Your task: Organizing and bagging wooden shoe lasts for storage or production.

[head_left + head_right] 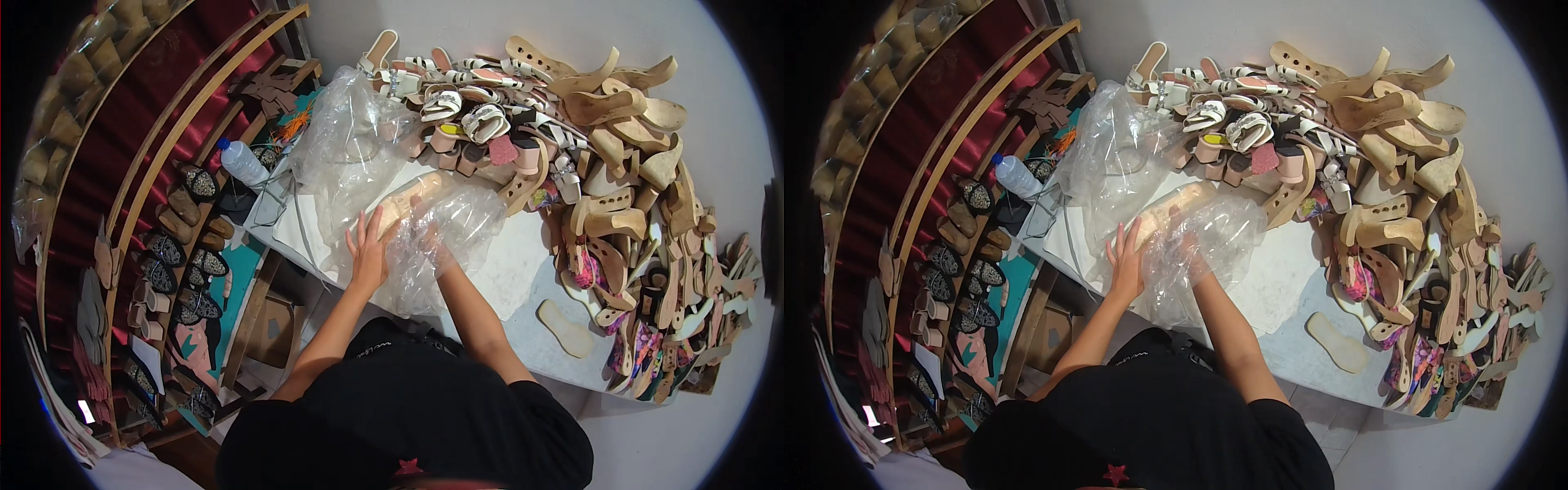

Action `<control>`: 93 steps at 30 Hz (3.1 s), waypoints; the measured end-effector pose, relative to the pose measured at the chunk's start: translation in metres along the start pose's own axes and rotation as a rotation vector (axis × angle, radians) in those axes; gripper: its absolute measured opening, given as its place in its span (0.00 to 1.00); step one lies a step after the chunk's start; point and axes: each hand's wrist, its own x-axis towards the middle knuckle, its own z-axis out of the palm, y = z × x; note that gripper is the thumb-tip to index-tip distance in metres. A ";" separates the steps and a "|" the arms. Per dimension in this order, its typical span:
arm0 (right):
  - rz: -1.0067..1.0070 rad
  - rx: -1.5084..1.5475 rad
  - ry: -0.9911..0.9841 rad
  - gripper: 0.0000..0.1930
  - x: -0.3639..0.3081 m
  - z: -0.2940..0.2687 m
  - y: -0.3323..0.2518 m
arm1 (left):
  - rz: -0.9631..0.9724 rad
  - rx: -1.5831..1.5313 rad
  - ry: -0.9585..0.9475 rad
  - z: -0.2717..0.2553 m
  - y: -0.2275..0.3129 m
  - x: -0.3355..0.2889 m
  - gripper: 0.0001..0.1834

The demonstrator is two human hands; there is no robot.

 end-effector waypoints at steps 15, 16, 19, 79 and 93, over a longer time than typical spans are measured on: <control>0.221 0.217 -0.030 0.28 -0.053 -0.060 0.022 | 0.090 -0.005 -0.116 -0.012 0.008 -0.002 0.36; 0.265 0.505 -0.052 0.31 -0.063 -0.068 0.013 | 0.098 -0.014 -0.100 -0.012 0.005 0.002 0.35; 0.252 0.917 -0.139 0.39 -0.090 -0.077 -0.011 | 0.162 -0.077 -0.028 -0.004 -0.005 0.017 0.30; -0.532 -1.594 0.480 0.35 -0.129 -0.420 -0.167 | -0.258 -1.315 -0.575 0.230 0.345 0.128 0.20; -0.845 -1.157 0.361 0.22 -0.168 -0.434 -0.202 | 0.121 -1.006 -0.200 0.201 0.360 0.107 0.17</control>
